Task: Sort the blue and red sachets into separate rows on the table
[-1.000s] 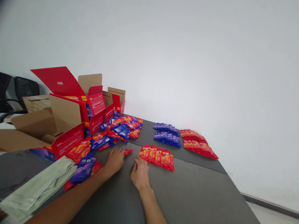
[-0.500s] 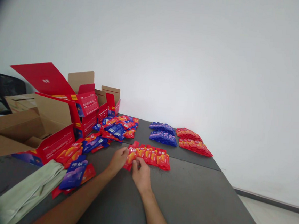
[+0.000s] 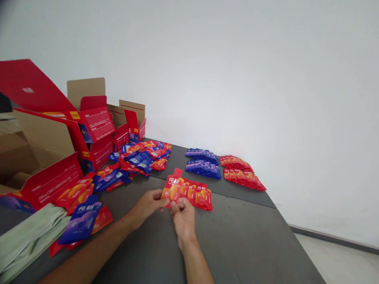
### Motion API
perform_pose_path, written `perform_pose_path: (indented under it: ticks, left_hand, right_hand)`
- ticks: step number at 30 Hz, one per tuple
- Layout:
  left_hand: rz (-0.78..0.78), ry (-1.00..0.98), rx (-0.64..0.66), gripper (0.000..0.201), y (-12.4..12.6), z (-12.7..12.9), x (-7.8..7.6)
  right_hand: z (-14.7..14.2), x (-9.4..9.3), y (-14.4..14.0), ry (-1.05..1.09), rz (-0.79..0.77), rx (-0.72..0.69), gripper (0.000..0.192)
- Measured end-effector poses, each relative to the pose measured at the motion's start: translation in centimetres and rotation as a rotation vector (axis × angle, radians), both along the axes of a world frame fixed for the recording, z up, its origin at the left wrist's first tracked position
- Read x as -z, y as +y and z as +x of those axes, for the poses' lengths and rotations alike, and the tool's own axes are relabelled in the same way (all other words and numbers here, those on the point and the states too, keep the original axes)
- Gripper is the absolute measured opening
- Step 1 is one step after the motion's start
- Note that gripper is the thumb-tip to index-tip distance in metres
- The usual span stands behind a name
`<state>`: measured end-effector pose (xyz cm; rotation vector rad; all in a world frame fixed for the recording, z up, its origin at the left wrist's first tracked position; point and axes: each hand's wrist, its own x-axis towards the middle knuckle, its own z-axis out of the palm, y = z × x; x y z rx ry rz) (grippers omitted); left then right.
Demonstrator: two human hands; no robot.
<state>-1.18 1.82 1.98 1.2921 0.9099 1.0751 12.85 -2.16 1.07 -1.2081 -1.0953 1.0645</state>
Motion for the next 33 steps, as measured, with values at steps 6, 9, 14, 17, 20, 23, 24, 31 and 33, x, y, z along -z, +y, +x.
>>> perform_pose_path:
  ticks: [6,9,14,17,20,23,24,31,33]
  left_hand:
    - [0.004,-0.011,0.076,0.024,-0.4,0.3,0.4]
    - [-0.046,0.005,0.062,0.023,-0.5,0.2,0.2]
    - [-0.05,-0.093,0.039,0.03,-0.7,-0.4,-0.5]
    - [-0.039,-0.139,-0.056,0.038,-0.5,-0.6,-0.5]
    - [-0.075,-0.126,-0.086,0.043,-0.5,-0.6,-0.4]
    - [-0.127,-0.154,-0.016,0.044,-0.7,-0.6,-0.4]
    - [-0.139,-0.17,0.009,0.043,-0.7,-0.7,-0.5]
    - [-0.046,-0.201,-0.062,0.035,0.0,-1.3,-0.8]
    - [-0.027,-0.163,-0.102,0.031,0.2,-1.3,-0.5]
  right_hand:
    - [-0.1,-0.4,-0.1,0.025,0.077,0.024,0.019]
    - [-0.1,-0.4,-0.3,0.041,0.071,-0.005,0.019]
    - [0.0,-0.1,-0.5,0.02,-0.003,-0.058,0.018]
    - [-0.1,-0.4,-0.7,-0.023,-0.061,-0.117,0.02]
    - [-0.1,-1.2,-1.0,-0.05,-0.061,-0.173,0.024]
    - [0.1,-1.6,-1.2,-0.033,0.026,-0.182,0.027]
    - [0.1,-1.6,-1.2,-0.031,0.051,-0.17,0.028]
    - [-0.7,-0.4,-1.2,-0.09,0.029,-0.226,0.026]
    - [-0.9,-0.3,-1.2,-0.106,0.01,-0.242,0.024]
